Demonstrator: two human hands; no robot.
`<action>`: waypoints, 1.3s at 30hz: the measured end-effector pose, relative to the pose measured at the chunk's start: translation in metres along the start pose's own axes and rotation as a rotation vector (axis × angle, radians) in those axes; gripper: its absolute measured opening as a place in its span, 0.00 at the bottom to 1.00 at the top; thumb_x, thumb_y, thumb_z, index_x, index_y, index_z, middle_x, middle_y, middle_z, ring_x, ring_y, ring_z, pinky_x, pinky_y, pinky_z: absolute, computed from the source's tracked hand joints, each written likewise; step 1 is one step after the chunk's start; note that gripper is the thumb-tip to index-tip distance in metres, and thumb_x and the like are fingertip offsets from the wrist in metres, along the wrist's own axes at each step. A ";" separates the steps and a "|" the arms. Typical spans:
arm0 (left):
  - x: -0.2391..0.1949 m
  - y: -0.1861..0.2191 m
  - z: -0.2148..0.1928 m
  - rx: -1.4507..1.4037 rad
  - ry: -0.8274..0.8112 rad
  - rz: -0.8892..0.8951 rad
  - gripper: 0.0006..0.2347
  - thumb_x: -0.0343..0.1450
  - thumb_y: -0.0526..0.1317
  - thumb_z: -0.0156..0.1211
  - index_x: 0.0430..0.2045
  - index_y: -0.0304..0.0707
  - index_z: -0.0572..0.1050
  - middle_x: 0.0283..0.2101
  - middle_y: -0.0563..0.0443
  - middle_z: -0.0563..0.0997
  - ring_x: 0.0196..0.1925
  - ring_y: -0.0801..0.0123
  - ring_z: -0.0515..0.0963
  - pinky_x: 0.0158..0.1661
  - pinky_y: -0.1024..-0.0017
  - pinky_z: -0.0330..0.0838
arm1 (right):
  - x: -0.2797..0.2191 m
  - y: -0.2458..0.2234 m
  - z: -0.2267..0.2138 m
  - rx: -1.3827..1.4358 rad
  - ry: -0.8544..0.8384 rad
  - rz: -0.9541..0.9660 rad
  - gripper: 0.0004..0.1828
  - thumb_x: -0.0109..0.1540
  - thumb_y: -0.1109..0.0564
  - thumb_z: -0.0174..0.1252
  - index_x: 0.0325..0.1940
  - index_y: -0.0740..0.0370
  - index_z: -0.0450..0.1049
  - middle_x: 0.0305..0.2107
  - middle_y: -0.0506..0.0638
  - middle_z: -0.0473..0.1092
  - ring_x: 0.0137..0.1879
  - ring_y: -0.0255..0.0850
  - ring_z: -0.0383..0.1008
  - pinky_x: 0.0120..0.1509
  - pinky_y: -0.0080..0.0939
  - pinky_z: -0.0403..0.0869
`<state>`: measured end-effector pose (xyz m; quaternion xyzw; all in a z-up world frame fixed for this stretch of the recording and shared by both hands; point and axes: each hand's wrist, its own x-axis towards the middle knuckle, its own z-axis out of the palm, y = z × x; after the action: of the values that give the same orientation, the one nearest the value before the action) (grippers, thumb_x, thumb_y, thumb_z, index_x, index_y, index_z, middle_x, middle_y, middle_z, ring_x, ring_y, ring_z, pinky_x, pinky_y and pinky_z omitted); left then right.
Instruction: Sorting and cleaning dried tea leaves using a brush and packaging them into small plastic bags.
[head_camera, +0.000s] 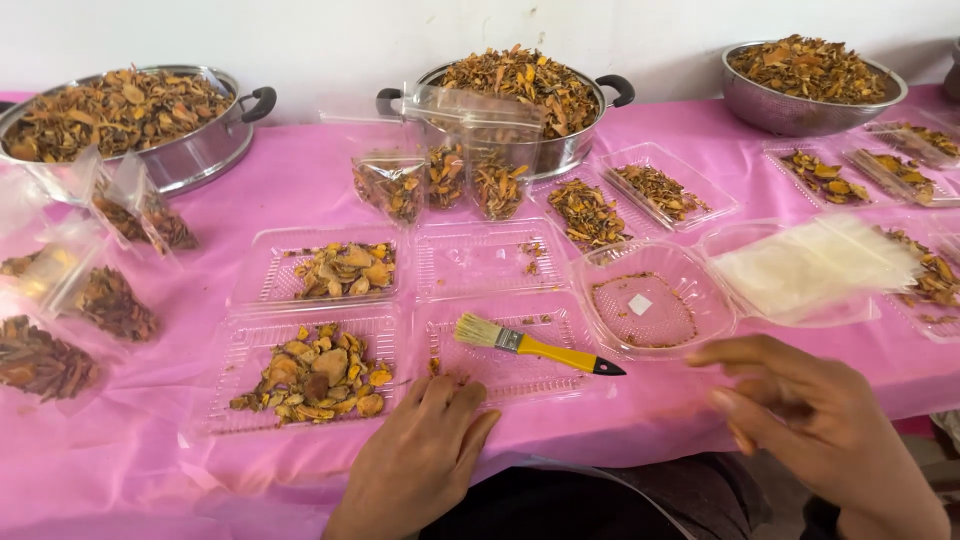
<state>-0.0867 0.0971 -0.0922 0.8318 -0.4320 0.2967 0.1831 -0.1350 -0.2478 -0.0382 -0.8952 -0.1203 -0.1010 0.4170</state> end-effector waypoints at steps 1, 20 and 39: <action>0.000 0.000 0.000 0.003 -0.022 -0.006 0.08 0.77 0.37 0.53 0.36 0.27 0.72 0.40 0.43 0.75 0.38 0.51 0.70 0.43 0.54 0.68 | -0.011 0.007 0.004 0.148 0.149 0.041 0.15 0.60 0.60 0.59 0.49 0.63 0.81 0.42 0.45 0.82 0.19 0.36 0.71 0.23 0.33 0.77; 0.000 -0.001 -0.004 -0.068 -0.034 0.008 0.06 0.78 0.38 0.56 0.39 0.34 0.72 0.39 0.44 0.73 0.34 0.55 0.72 0.41 0.59 0.70 | -0.004 0.026 0.056 0.144 0.076 0.083 0.28 0.57 0.58 0.67 0.62 0.49 0.79 0.25 0.45 0.83 0.30 0.26 0.84 0.38 0.24 0.73; -0.037 -0.001 0.018 -0.001 0.087 -0.218 0.09 0.73 0.42 0.58 0.45 0.42 0.78 0.30 0.45 0.67 0.30 0.54 0.70 0.37 0.60 0.72 | 0.001 0.011 0.063 0.238 0.055 -0.158 0.28 0.62 0.62 0.60 0.68 0.57 0.73 0.17 0.40 0.51 0.21 0.30 0.48 0.31 0.25 0.55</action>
<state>-0.0965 0.1105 -0.1300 0.8601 -0.3306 0.3109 0.2332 -0.1257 -0.2056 -0.0859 -0.8241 -0.1900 -0.1428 0.5142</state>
